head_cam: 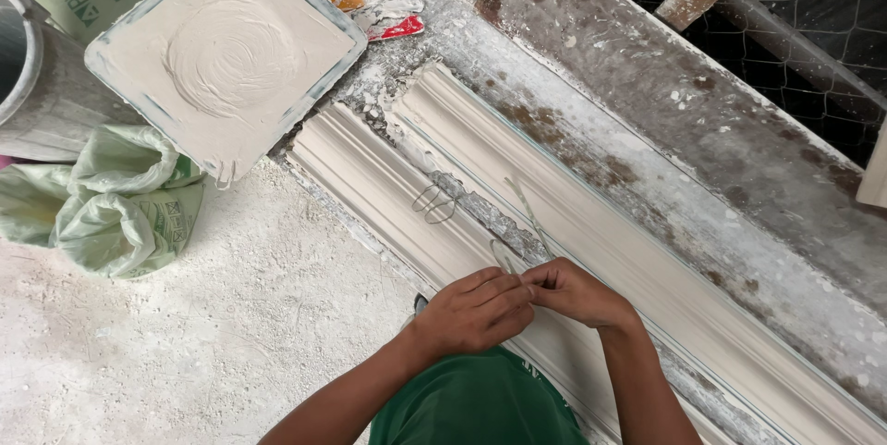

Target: The person ties a thin green string around a white plaster mould to create a loop for hanging. They then use a red scraper and a sanding block to clean white dust from the workbench surface.

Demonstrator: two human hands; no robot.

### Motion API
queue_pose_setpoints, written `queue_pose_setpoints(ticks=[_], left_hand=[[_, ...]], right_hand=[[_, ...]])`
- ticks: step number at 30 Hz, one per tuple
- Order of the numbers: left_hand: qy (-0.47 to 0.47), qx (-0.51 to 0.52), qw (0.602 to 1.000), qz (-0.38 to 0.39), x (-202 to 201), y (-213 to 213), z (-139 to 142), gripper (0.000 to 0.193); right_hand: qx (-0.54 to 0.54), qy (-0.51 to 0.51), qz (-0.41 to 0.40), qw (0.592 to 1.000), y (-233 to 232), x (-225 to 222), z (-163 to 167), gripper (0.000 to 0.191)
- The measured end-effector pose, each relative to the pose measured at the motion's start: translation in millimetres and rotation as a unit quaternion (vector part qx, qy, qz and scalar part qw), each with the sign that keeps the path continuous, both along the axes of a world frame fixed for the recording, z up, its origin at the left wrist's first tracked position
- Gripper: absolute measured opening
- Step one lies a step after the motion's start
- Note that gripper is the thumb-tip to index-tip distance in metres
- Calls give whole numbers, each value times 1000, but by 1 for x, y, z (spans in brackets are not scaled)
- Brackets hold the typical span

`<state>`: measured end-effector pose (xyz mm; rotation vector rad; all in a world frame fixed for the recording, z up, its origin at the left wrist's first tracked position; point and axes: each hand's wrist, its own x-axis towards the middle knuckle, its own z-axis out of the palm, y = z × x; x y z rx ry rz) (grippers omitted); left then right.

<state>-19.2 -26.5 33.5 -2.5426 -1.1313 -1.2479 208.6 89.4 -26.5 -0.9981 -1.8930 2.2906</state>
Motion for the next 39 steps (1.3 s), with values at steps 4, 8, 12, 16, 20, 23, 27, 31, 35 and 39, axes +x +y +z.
queue_pose_setpoints(ticks=[4,8,12,16,20,23,27,31,35,39], left_hand=[[5,5,1000,-15,2,2,0,9],[2,4,999,-40,1,5,0,10],[-9,-3,998,-68,1,3,-4,12],[-38,1,998,-47,6,-1,-12,16],[-71,-24,995,-58,10,-5,-17,17],[-77,-33,996,-41,11,-6,-20,17],[-95,-102,990,-2,10,-3,-23,12],[-144,-173,972,63,13,3,-25,12],[-321,-302,894,85,23,7,-27,10],[-521,-353,774,67,38,13,-36,10]], right_hand=[[8,-3,27,1000,1,0,8,19],[29,17,76,997,2,2,11,18],[20,24,111,993,2,4,12,18],[-12,51,97,994,3,5,9,19],[-1,46,96,994,4,6,4,24],[8,35,93,995,4,7,2,19],[-25,14,23,999,0,2,-2,19],[7,30,-82,996,-8,-13,-4,17],[178,0,-158,971,-16,-32,8,7],[421,-16,-189,887,-26,-50,35,13]])
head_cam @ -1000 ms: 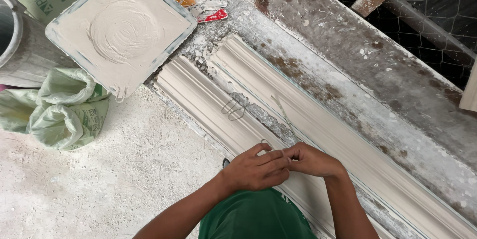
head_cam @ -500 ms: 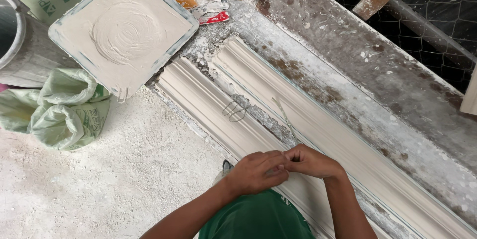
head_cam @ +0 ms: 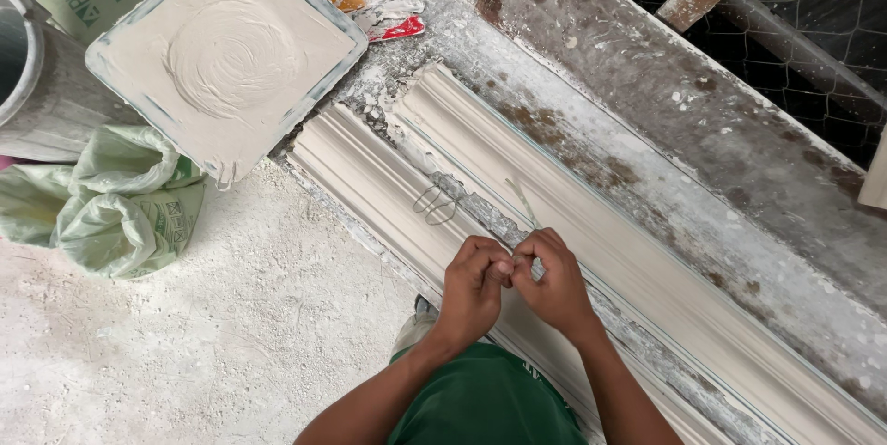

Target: The person ties a thin green string around a white plaster mould to create a loop for hanging. They then use a red scraper and a sanding block to clean white dust from the workbench surface.

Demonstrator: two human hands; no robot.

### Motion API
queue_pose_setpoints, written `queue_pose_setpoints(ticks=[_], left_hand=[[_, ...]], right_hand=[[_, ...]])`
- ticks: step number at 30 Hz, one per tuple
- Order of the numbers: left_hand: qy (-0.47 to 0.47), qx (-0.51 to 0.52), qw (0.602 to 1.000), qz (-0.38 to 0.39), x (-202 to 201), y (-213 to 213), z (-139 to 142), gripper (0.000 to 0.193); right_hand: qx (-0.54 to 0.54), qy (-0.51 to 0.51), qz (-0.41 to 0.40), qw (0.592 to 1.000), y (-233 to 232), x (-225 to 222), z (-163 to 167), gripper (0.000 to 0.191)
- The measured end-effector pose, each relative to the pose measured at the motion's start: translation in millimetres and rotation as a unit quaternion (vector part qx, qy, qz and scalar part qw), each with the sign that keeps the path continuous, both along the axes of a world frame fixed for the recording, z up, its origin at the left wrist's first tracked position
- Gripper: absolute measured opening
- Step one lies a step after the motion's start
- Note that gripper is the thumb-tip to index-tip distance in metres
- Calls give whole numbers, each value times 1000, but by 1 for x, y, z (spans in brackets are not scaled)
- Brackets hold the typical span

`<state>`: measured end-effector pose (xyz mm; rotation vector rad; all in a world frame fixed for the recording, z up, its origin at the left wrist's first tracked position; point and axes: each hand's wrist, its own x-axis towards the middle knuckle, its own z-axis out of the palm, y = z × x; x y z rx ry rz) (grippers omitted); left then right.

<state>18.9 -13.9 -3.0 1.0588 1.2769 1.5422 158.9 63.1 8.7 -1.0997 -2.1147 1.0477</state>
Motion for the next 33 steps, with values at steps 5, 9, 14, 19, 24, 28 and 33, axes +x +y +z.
queue_pose_setpoints(ticks=[5,9,14,19,24,28,33], left_hand=[[-311,-132,941,-23,9,7,-9,13],[-349,-144,926,-21,5,11,-2,15],[-255,-96,960,-66,-4,11,11,14],[-223,-41,972,-61,-3,12,13,11],[-53,4,998,18,5,7,24,13],[64,30,997,34,4,0,40,15],[190,78,977,53,-2,0,47,16]], right_hand=[[185,24,-15,982,-8,-15,24,2],[175,84,-7,981,-12,-11,20,7],[-90,305,-14,948,-13,0,-9,21],[-20,318,4,948,-15,5,-27,16],[75,314,-12,946,-18,-1,-28,17],[80,317,-36,944,-18,-5,-25,17],[12,313,-54,948,-19,-4,-11,11]])
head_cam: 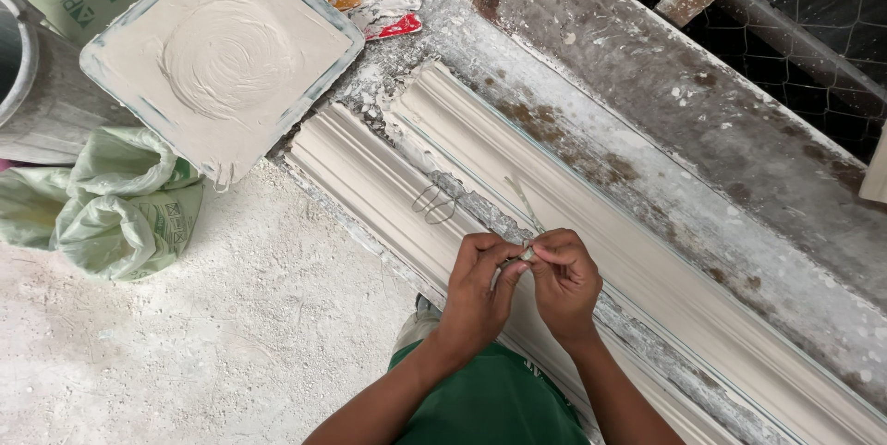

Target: The person ties a thin green string around a white plaster mould to create a loop for hanging. They then use a red scraper and a sanding block to clean white dust from the workbench surface.

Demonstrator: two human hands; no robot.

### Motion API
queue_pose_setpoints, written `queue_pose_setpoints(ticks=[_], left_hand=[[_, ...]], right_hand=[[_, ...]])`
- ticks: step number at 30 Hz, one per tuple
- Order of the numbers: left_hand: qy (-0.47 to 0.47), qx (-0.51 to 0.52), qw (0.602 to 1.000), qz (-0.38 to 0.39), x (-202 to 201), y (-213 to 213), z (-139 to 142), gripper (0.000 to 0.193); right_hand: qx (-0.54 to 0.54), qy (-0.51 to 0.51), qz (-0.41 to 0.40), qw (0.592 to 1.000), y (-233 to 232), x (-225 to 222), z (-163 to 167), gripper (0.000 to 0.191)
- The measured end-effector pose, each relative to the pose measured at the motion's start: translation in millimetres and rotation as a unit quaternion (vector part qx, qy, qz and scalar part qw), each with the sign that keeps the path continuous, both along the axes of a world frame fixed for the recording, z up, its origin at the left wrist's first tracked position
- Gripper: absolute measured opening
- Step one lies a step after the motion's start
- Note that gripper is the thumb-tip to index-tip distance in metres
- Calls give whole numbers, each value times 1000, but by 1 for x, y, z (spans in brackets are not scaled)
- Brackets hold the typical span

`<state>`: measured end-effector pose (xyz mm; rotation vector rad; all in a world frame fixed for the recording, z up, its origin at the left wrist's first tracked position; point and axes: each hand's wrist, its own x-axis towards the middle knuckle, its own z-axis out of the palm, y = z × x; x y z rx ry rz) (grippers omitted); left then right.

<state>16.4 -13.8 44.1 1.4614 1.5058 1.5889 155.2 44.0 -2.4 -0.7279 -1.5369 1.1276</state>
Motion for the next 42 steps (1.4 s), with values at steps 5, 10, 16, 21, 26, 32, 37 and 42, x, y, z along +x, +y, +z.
queue_pose_setpoints(ticks=[5,10,16,21,26,32,37,42], left_hand=[[-5,-9,1000,1,-4,2,-3,14],[-14,24,999,-33,-6,1,-3,15],[-72,25,992,-103,-13,4,-10,12],[-238,-24,967,-89,-8,8,-27,13],[-318,-59,945,-55,-2,13,-38,14],[-237,-43,969,-45,2,11,-29,13],[-189,-54,978,-68,2,9,-19,13],[-197,-69,974,-92,1,8,-17,13]], right_hand=[[-40,-85,29,995,6,4,23,6],[-105,-119,41,986,8,5,32,9],[-124,-10,101,987,10,0,24,13],[-82,-63,83,991,9,-3,26,16],[-93,-122,38,987,4,-5,25,24],[3,-127,16,992,6,0,17,13],[-19,-34,32,999,0,-1,13,15],[-33,-13,26,999,-8,-1,13,14]])
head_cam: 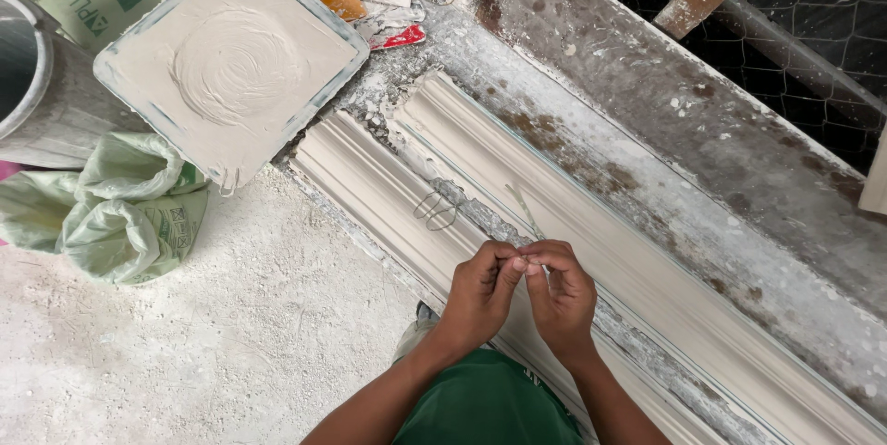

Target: The person ties a thin green string around a white plaster mould to create a loop for hanging. They then use a red scraper and a sanding block to clean white dust from the workbench surface.

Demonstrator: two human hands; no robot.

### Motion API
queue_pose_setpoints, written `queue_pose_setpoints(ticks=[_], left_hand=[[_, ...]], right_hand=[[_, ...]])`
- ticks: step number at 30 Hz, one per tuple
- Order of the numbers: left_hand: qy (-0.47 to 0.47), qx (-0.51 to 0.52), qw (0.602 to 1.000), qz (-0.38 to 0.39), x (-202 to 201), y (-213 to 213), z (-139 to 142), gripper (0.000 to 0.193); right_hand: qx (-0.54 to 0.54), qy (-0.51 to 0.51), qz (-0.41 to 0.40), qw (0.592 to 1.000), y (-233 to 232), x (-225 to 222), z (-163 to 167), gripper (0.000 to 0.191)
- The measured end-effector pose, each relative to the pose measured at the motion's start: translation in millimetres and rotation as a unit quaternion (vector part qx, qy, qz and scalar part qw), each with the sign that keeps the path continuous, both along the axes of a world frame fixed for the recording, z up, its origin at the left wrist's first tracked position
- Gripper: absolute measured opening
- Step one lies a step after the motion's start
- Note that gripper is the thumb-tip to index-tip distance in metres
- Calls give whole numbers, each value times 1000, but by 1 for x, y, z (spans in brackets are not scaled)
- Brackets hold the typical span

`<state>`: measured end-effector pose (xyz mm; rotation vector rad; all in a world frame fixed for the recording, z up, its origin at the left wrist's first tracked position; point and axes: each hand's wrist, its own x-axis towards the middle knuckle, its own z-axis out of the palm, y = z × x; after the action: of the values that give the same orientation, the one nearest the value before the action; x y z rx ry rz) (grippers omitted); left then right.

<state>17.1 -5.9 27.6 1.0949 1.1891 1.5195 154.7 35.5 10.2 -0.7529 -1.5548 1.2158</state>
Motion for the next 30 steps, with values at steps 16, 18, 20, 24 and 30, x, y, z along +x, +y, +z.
queue_pose_setpoints(ticks=[16,18,20,24,30], left_hand=[[51,-58,997,-16,1,-5,0,14],[115,-23,993,29,2,-7,3,15],[113,-59,991,26,1,-8,9,18],[54,-87,995,-3,-5,-6,18,18],[159,-5,987,-18,-22,-1,8,19]], right_hand=[[-70,33,-4,997,1,10,-12,10],[-60,27,0,998,1,11,-11,10],[-64,25,1,998,1,12,-10,11],[-68,20,-9,997,4,13,-15,10],[-157,29,-42,986,15,15,-29,14]])
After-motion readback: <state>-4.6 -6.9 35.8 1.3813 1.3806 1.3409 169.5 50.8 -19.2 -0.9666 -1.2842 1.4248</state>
